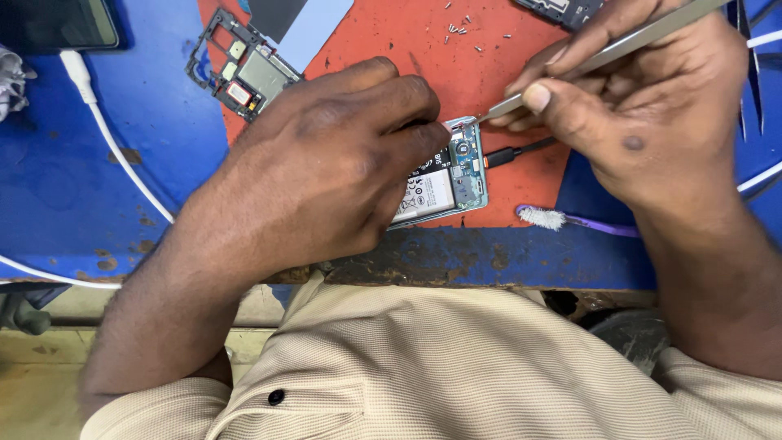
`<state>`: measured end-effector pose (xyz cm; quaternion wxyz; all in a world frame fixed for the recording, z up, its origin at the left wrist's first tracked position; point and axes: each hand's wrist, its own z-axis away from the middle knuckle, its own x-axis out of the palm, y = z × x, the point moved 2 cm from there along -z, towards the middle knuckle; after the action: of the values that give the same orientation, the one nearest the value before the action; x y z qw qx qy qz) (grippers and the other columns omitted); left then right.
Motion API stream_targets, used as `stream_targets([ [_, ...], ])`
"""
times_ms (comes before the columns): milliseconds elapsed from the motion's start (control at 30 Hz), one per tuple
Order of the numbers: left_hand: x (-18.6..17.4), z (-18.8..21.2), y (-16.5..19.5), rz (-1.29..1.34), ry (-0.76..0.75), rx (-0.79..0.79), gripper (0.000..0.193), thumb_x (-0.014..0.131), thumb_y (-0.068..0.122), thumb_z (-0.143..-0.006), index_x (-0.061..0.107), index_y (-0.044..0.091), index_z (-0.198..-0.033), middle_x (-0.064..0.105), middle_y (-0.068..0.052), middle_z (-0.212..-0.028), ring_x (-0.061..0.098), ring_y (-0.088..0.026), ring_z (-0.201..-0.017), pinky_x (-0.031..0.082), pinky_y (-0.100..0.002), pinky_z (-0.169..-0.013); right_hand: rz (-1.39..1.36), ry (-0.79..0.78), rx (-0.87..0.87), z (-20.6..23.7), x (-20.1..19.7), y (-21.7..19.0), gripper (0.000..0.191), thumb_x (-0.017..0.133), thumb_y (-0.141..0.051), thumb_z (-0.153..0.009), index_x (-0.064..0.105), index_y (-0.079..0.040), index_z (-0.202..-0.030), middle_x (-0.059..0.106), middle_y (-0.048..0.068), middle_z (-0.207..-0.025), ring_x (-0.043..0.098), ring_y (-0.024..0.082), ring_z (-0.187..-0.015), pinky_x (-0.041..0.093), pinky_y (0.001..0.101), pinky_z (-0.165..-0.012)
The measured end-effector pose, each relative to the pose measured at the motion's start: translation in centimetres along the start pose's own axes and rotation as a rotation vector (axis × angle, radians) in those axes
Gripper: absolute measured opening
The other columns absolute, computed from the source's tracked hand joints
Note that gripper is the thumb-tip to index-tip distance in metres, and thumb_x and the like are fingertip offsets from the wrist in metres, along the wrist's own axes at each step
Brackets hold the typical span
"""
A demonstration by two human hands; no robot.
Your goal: The person works on a disassembled smartphone, using tweezers and a screwdriver to adjust internal components and connectors. They connect a charging cable, observe the charging indicator on the screen, and continue manipulating internal parts with tools.
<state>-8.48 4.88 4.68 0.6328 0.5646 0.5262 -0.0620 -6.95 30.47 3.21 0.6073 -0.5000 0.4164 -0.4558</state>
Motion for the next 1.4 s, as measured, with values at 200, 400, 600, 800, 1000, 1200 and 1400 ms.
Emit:
stream_targets([
  [200, -0.2, -0.4, 0.3, -0.020, 0.020, 0.009, 0.033, 0.072, 0.001, -0.080, 0.073, 0.000, -0.114, 0.062, -0.007, -0.107, 0.062, -0.023, -0.098, 0.054, -0.036, -0.083, -0.112, 0.075, -0.081, 0.5, -0.7, 0.3, 0.012, 0.063, -0.005, -0.114, 0.053, 0.001, -0.111, 0.068, 0.016, -0.098, 0.070, 0.019, -0.080, 0.065, 0.0319, -0.078],
  [400, -0.3, -1.0, 0.6, -0.029, 0.037, 0.037, 0.035, 0.072, 0.001, -0.074, 0.073, -0.002, -0.109, 0.061, -0.007, -0.102, 0.060, -0.024, -0.093, 0.053, -0.037, -0.077, 0.086, 0.214, 0.005, 0.7, -0.4, -0.2, 0.013, 0.057, -0.008, -0.112, 0.064, 0.004, -0.112, 0.060, 0.012, -0.087, 0.058, 0.017, -0.067, 0.049, 0.0292, -0.063],
  [600, -0.1, -0.6, 0.4, -0.063, 0.021, 0.031, 0.040, 0.073, 0.004, -0.072, 0.073, -0.001, -0.112, 0.059, -0.006, -0.101, 0.060, -0.024, -0.094, 0.054, -0.037, -0.079, 0.791, -0.107, -0.335, 0.5, 2.0, -2.4, 0.014, 0.079, 0.007, -0.091, 0.073, 0.006, -0.103, 0.066, 0.014, -0.090, 0.067, 0.019, -0.076, 0.053, 0.0285, -0.065],
  [800, 0.6, -0.3, 0.0, -0.043, 0.004, 0.012, 0.040, 0.074, 0.004, -0.080, 0.073, 0.000, -0.120, 0.058, -0.006, -0.106, 0.058, -0.023, -0.098, 0.053, -0.036, -0.082, 0.869, -0.106, -0.396, 0.4, 3.3, -2.7, 0.018, 0.088, 0.004, -0.088, 0.072, 0.004, -0.097, 0.068, 0.014, -0.090, 0.067, 0.020, -0.073, 0.052, 0.0304, -0.061],
  [1000, 0.8, -0.2, 0.0, -0.053, 0.002, -0.006, 0.042, 0.074, 0.004, -0.079, 0.074, 0.000, -0.121, 0.057, -0.005, -0.105, 0.058, -0.023, -0.098, 0.054, -0.037, -0.081, 0.820, -0.123, -0.352, 0.6, 3.5, -2.4, 0.018, 0.086, 0.003, -0.091, 0.071, 0.003, -0.100, 0.067, 0.013, -0.093, 0.068, 0.018, -0.075, 0.053, 0.0280, -0.062],
  [1200, 0.9, -0.2, 0.0, -0.049, -0.004, -0.021, 0.040, 0.074, 0.003, -0.079, 0.073, -0.001, -0.119, 0.057, -0.006, -0.107, 0.058, -0.023, -0.100, 0.054, -0.037, -0.081, 0.826, -0.151, -0.409, 0.7, 3.5, -2.5, 0.018, 0.086, 0.003, -0.089, 0.071, 0.003, -0.098, 0.068, 0.013, -0.092, 0.069, 0.020, -0.076, 0.054, 0.0304, -0.063],
  [1400, 1.3, -0.3, -0.1, 0.008, 0.041, -0.062, 0.026, 0.072, 0.005, -0.088, 0.073, 0.003, -0.114, 0.057, -0.007, -0.108, 0.059, -0.025, -0.103, 0.053, -0.040, -0.089, 0.938, -0.170, -0.521, 0.4, 3.9, -2.9, 0.022, 0.090, -0.001, -0.079, 0.075, 0.003, -0.096, 0.069, 0.010, -0.085, 0.069, 0.021, -0.070, 0.054, 0.0324, -0.059],
])
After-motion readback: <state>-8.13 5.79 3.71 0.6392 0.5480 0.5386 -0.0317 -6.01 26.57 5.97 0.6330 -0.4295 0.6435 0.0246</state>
